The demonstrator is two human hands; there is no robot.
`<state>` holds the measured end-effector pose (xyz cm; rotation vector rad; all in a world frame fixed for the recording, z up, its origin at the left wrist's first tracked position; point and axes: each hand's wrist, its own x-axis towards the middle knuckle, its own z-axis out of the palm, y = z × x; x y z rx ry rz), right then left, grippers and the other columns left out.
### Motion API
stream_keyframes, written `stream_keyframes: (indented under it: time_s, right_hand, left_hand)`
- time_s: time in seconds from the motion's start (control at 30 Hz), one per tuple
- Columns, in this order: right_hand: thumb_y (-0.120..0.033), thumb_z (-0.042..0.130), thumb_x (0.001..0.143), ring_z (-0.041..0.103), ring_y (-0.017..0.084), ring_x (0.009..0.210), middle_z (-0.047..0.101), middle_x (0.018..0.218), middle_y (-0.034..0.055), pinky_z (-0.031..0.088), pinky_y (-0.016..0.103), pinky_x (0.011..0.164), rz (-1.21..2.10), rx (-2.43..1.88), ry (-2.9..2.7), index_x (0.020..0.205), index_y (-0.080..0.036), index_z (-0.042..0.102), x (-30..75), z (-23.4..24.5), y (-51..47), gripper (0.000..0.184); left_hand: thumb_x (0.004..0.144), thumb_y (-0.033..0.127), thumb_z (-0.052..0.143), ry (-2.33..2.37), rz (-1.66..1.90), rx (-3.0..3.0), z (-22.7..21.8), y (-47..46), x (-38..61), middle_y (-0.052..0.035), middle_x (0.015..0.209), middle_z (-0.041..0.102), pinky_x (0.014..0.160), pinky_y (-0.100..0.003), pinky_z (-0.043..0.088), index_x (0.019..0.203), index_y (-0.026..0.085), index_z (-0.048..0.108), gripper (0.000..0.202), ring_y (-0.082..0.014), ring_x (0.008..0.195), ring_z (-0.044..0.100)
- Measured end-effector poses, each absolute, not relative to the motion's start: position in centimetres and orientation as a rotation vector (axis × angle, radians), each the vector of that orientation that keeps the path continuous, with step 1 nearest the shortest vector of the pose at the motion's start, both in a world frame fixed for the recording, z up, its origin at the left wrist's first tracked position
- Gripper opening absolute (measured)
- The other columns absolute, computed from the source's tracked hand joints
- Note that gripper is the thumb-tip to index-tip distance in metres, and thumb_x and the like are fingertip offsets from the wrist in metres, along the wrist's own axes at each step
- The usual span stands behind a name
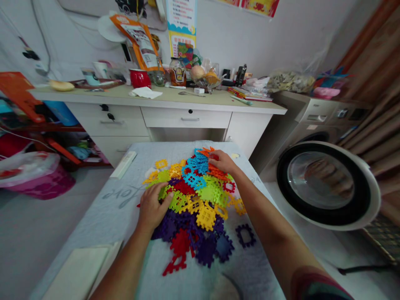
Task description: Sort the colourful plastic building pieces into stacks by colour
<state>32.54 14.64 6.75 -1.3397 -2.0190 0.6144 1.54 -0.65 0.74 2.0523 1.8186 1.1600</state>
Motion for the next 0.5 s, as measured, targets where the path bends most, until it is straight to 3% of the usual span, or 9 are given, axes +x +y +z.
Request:
stream_keyframes:
  time_s: [0.13, 0.23, 0.33, 0.5]
  right_hand:
    - [-0.044, 0.061, 0.088, 0.057, 0.025, 0.123, 0.065, 0.125, 0.0096, 0.04, 0.043, 0.111, 0.56, -1.106, -2.044, 0.117, -0.022, 0.068, 31.7, 6.6, 10.3, 0.037]
    - [-0.047, 0.053, 0.092, 0.059, 0.022, 0.12, 0.064, 0.127, 0.0069, 0.043, 0.038, 0.108, 0.642, -1.034, -1.914, 0.12, -0.025, 0.065, 32.6, 6.2, 8.5, 0.037]
    - [-0.05, 0.05, 0.092, 0.062, 0.023, 0.111, 0.067, 0.121, 0.0078, 0.047, 0.039, 0.102, 0.587, -1.235, -1.699, 0.118, -0.023, 0.066, 34.6, 5.4, 9.0, 0.041]
    - [-0.057, 0.059, 0.084, 0.056, 0.03, 0.126, 0.063, 0.134, 0.0149, 0.041, 0.047, 0.109, 0.595, -1.66, -1.541, 0.127, -0.018, 0.062, 36.5, 3.9, 12.8, 0.058]
  left_hand:
    - [0.088, 0.052, 0.053, 1.815, 1.164, 2.046, 0.9, -0.6, 1.6, -0.0097, 0.118, 0.068, 0.105, -0.048, 0.043, 0.114, 0.022, 0.063, 0.041, -0.0295, 0.114, 0.061]
    - [0.088, 0.051, 0.053, 1.788, 1.198, 2.034, 1.1, -0.7, 1.8, -0.01, 0.12, 0.066, 0.106, -0.047, 0.043, 0.113, 0.022, 0.063, 0.04, -0.0286, 0.117, 0.059]
    - [0.089, 0.05, 0.052, 1.814, 1.294, 1.995, 1.4, -0.9, 2.0, -0.0125, 0.125, 0.061, 0.11, -0.046, 0.041, 0.115, 0.02, 0.063, 0.041, -0.0284, 0.123, 0.056]
    - [0.086, 0.051, 0.056, 2.217, 1.273, 1.833, 1.8, -1.5, 2.2, -0.0149, 0.132, 0.056, 0.11, -0.056, 0.034, 0.119, 0.021, 0.063, 0.045, -0.0349, 0.127, 0.051]
